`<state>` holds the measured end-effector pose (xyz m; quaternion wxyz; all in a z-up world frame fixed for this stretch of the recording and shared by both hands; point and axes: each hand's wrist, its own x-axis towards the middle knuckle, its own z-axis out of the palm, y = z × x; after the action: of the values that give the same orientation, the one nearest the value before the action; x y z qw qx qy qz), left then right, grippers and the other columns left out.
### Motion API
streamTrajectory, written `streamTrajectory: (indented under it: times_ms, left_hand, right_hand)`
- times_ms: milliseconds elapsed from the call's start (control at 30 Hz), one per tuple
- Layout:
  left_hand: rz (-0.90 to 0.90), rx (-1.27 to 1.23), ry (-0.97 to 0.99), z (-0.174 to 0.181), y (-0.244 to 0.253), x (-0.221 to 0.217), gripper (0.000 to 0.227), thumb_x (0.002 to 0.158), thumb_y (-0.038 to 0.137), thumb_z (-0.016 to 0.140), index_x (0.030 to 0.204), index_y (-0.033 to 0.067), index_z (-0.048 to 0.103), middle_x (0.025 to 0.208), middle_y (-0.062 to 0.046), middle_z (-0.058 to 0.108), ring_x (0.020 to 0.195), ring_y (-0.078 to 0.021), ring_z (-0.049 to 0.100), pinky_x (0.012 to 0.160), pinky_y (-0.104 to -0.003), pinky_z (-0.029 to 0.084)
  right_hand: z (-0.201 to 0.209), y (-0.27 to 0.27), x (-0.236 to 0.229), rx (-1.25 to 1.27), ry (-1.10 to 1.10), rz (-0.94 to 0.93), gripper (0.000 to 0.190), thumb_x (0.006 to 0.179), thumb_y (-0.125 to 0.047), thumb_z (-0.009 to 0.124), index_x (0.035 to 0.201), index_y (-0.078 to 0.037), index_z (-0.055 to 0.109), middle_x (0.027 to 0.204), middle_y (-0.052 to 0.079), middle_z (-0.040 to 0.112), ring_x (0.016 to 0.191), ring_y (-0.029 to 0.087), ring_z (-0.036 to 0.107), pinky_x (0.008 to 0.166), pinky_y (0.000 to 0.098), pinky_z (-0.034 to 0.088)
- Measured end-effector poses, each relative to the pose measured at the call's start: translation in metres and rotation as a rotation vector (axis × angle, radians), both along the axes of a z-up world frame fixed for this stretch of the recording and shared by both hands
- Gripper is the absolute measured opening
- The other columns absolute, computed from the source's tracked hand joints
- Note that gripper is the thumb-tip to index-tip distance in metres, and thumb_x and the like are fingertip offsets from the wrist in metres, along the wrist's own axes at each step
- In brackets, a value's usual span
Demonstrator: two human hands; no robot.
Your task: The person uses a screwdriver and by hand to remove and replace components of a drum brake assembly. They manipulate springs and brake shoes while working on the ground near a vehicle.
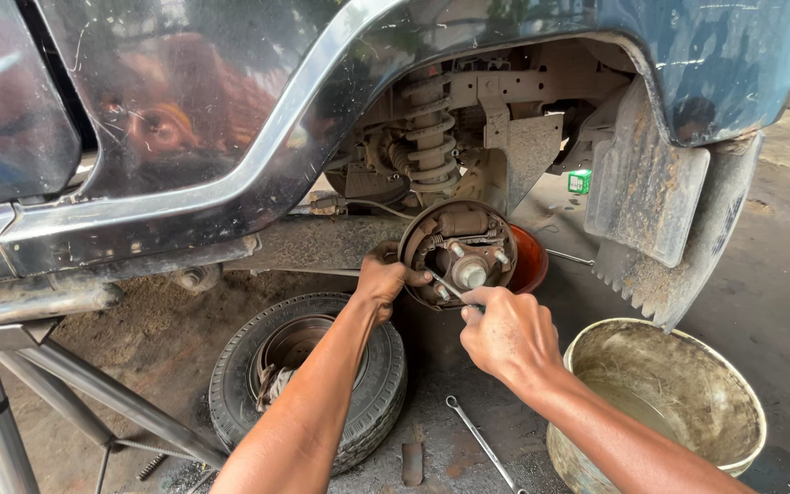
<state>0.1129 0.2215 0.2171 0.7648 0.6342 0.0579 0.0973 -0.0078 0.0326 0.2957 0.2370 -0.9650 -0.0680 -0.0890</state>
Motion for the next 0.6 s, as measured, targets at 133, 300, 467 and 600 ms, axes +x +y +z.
streamTrajectory:
  times_ms: [133, 300, 467, 600]
  left_hand:
    - [0.03, 0.09, 0.028, 0.001, 0.001, 0.001, 0.066, 0.059, -0.011, 0.084, 0.122, -0.0065, 0.064, 0.109, -0.021, 0.074, 0.1, -0.0326, 0.073, 0.087, -0.039, 0.06]
    - [0.016, 0.061, 0.001, 0.004, -0.001, 0.002, 0.065, 0.058, -0.012, 0.081, 0.121, -0.0067, 0.065, 0.109, -0.022, 0.075, 0.098, -0.0326, 0.074, 0.084, -0.04, 0.062]
    - [0.028, 0.064, 0.004, 0.002, -0.001, 0.005, 0.064, 0.058, -0.01, 0.083, 0.119, -0.0055, 0.063, 0.107, -0.02, 0.074, 0.096, -0.0318, 0.074, 0.082, -0.041, 0.063]
    - [0.035, 0.129, -0.008, -0.002, 0.002, 0.007, 0.059, 0.061, -0.006, 0.086, 0.117, -0.005, 0.066, 0.106, -0.019, 0.075, 0.096, -0.0297, 0.073, 0.084, -0.039, 0.062]
  right_hand:
    - [-0.005, -0.005, -0.001, -0.123, -0.083, 0.062, 0.029, 0.091, -0.026, 0.067, 0.117, -0.018, 0.076, 0.079, 0.027, 0.074, 0.077, 0.043, 0.075, 0.071, 0.0515, 0.062]
    - [-0.007, -0.004, -0.002, -0.151, -0.117, 0.075, 0.028, 0.09, -0.025, 0.067, 0.115, -0.018, 0.077, 0.08, 0.027, 0.073, 0.077, 0.044, 0.074, 0.074, 0.0534, 0.061]
    - [-0.004, -0.003, 0.002, -0.064, -0.074, 0.049, 0.029, 0.088, -0.026, 0.069, 0.114, -0.018, 0.077, 0.079, 0.026, 0.074, 0.078, 0.044, 0.075, 0.074, 0.0521, 0.062]
    - [0.003, -0.005, 0.002, -0.091, 0.016, 0.053, 0.032, 0.09, -0.027, 0.067, 0.121, -0.02, 0.074, 0.079, 0.025, 0.075, 0.078, 0.041, 0.078, 0.075, 0.0496, 0.063]
